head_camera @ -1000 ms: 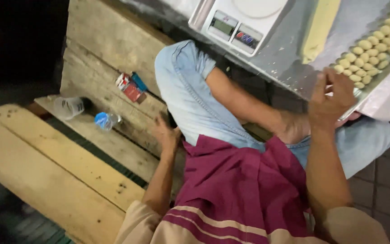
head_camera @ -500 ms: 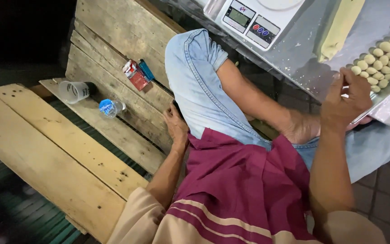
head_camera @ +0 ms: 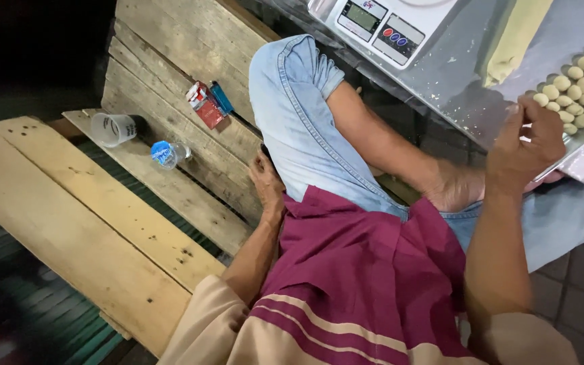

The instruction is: Shaping small dough balls by hand, rolling them between palms, and arranging them in rows in a metal tray.

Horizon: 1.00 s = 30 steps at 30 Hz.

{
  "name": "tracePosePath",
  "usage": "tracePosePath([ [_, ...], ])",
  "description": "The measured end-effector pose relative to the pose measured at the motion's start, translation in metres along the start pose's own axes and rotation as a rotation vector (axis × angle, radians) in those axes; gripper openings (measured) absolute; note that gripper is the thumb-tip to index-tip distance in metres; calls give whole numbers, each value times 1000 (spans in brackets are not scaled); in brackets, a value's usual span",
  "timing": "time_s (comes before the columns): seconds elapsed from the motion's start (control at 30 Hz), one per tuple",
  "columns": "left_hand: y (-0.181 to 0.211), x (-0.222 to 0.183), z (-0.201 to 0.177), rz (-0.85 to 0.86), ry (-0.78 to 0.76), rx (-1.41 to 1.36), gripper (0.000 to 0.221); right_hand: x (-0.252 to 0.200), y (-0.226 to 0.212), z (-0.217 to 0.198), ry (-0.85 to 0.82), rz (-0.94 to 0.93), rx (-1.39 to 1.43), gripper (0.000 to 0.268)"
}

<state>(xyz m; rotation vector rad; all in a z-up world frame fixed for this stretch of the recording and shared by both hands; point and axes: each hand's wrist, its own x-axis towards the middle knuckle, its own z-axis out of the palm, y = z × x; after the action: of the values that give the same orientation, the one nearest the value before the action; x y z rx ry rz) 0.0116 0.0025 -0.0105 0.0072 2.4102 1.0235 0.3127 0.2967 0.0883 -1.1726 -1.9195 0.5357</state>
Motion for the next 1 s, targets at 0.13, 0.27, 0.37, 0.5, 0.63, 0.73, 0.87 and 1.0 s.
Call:
tracePosePath([
  [0.13,-6,-2,-3,97,-14,47,67,2,-6,-2,-9,-12,-2,12],
  [0.27,-32,-6,-16,660,-39,444,97,1,-3,-2,-15,-26,-13,11],
  [0.37,-43,3,-26,597,-126,368,108,0,-1,-1,-26,-25,-29,12],
  [0.5,12,-5,-61,420,-195,354,94,-1,1,0,-51,-32,-51,14],
  [0.63,78,8,-81,749,159,122,70,0,8,6,-55,-42,-15,20],
  [0.73,133,3,-82,896,238,62,73,2,1,7,-88,-46,-16,24],
  [0.87,209,-19,-47,1205,89,47,50,13,-10,16,-129,-22,69,32],
  [1.0,236,-42,36,1295,-275,-111,42,28,-11,41,-123,49,-24,60],
])
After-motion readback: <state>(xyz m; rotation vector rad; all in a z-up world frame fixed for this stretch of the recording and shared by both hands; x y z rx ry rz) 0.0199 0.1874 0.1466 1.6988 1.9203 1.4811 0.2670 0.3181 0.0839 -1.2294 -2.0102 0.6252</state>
